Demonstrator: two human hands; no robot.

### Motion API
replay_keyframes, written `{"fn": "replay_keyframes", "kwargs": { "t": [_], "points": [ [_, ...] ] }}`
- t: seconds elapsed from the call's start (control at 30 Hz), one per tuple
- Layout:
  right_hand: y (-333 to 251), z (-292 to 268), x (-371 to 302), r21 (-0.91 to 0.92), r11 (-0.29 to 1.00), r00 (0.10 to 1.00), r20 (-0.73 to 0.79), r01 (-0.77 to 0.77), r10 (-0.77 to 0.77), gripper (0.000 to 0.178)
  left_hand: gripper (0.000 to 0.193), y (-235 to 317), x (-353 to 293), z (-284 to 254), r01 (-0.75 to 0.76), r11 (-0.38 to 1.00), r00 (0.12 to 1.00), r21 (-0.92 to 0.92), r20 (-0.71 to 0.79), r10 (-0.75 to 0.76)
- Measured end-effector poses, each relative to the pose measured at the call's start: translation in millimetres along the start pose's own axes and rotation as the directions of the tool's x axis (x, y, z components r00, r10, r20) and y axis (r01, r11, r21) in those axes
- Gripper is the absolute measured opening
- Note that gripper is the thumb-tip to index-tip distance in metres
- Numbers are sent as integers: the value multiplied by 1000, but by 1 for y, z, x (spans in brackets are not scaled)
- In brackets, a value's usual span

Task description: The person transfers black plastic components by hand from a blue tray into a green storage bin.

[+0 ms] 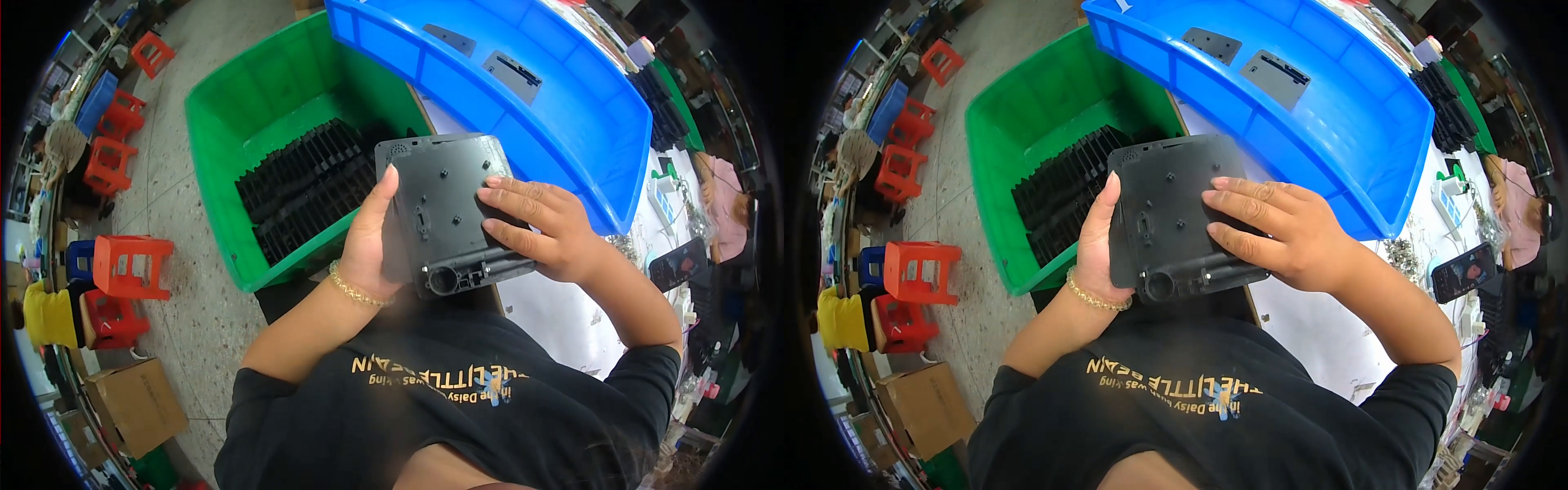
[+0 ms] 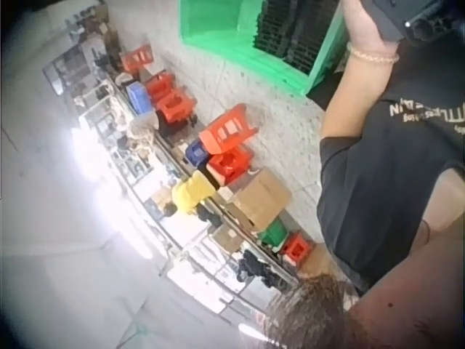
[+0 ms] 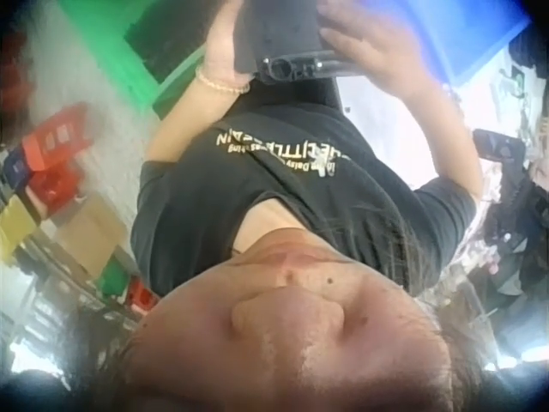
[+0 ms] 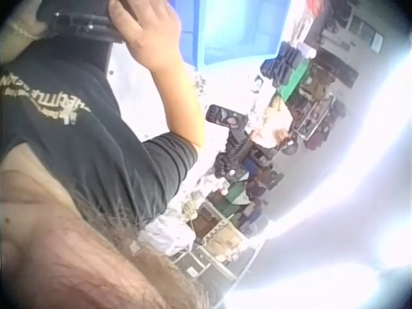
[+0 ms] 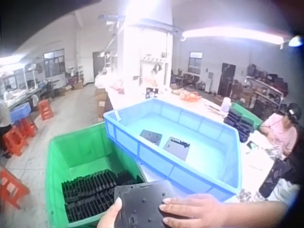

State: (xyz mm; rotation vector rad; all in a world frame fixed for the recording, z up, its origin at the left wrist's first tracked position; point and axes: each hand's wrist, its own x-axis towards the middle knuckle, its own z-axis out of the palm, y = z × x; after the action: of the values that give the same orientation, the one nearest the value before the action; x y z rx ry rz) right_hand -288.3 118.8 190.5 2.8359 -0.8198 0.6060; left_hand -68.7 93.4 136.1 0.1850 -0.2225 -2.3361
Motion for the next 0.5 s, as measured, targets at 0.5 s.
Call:
{"fn": "replay_keyframes", "kwargs": {
  "t": [0.5],
  "points": [
    [240,10,-16,144,570,588,182,-809,789,61,40,8,-14,-38,135,934,954,331,-297,-32]
  ]
}}
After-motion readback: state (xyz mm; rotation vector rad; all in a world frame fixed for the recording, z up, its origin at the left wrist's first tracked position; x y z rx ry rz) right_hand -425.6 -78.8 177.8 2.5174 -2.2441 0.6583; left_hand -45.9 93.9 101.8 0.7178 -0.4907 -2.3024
